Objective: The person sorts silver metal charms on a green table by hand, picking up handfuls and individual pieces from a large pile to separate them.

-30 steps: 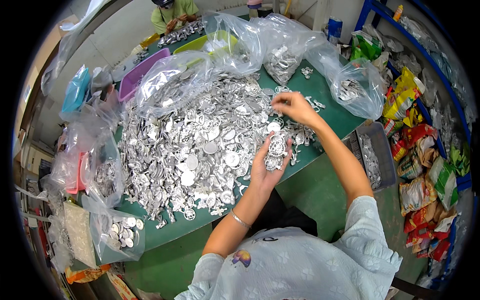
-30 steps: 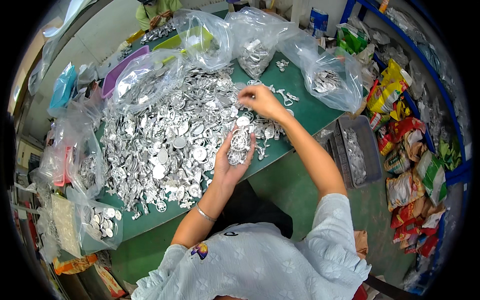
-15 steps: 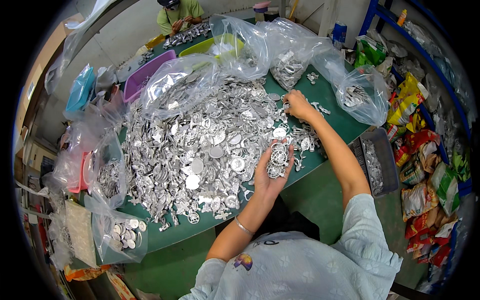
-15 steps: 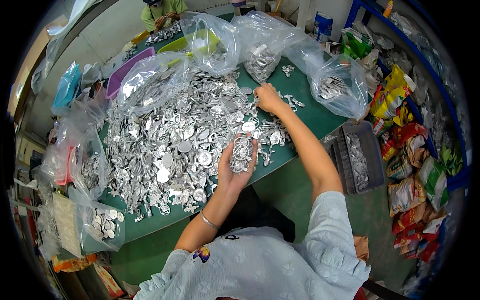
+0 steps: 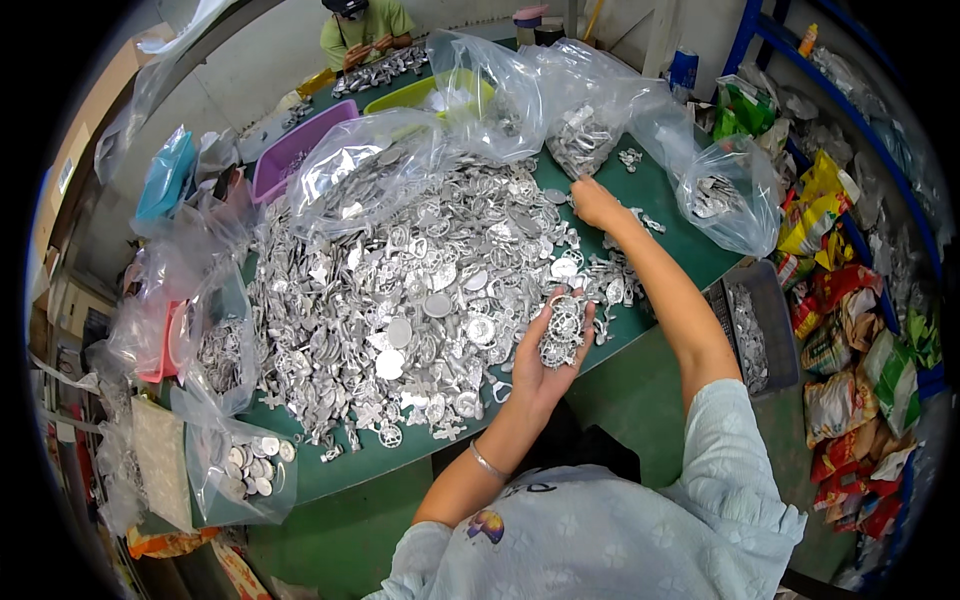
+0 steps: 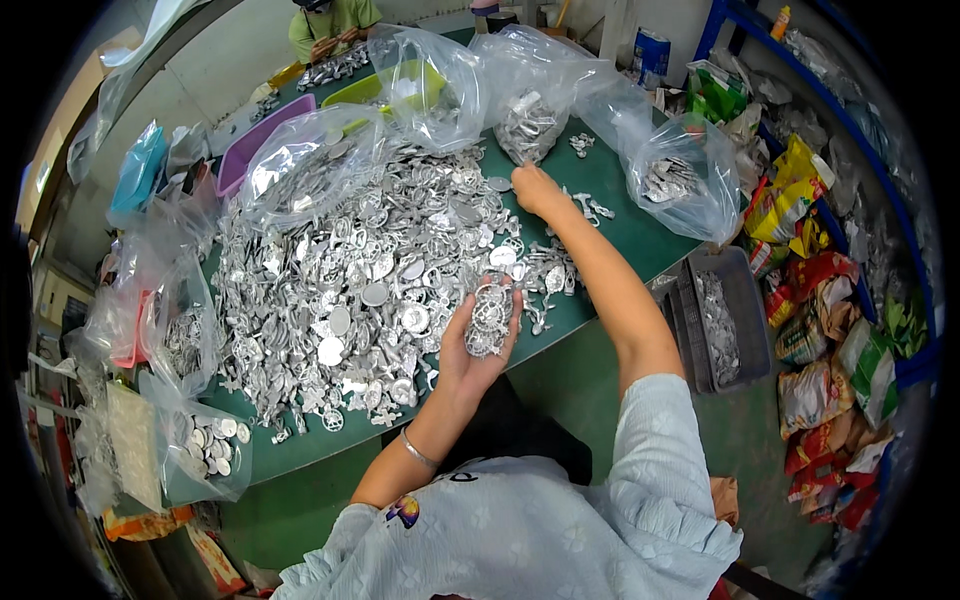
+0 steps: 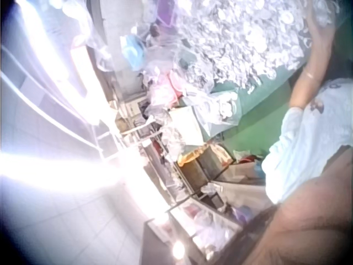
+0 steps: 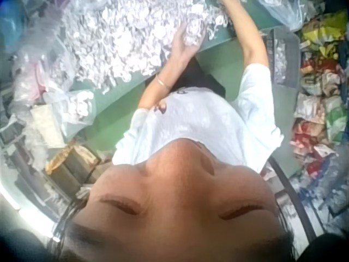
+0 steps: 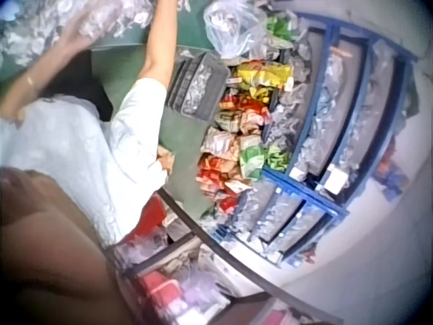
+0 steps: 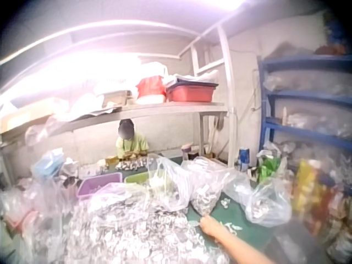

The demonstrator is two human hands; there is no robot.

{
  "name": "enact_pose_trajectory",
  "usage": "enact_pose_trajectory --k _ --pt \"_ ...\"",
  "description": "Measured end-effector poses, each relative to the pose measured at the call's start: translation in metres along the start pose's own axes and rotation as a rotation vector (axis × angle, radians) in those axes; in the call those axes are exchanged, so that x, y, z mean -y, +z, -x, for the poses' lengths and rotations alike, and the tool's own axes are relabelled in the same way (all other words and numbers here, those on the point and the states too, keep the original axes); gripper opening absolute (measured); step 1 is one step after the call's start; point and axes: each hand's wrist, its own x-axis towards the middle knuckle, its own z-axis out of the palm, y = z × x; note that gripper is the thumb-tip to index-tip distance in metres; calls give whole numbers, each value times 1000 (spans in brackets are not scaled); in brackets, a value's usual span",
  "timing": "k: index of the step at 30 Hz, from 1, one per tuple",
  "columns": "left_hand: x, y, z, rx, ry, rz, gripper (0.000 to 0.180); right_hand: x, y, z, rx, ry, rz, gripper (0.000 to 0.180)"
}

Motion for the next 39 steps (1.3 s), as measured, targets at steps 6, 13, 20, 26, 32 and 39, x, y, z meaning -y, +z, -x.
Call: enact_pose_trajectory --k 6,13,20,26,32,39 --pt "2 2 5 1 -8 -3 35 -4 -1 6 -179 -56 193 39" --pt "-1 -1 10 10 5 21 33 8 -24 19 -68 -73 -877 24" --pt "2 1 9 -3 -15 39 36 10 -7 1 154 -386 -398 36" --pt "0 -3 13 -4 5 69 33 16 -2 9 40 -401 -225 40" --pt "2 2 19 -15 22 59 31 7 5 21 -95 -274 -355 37" --pt "2 1 27 -13 32 82 30 17 -21 25 -134 -57 -734 26"
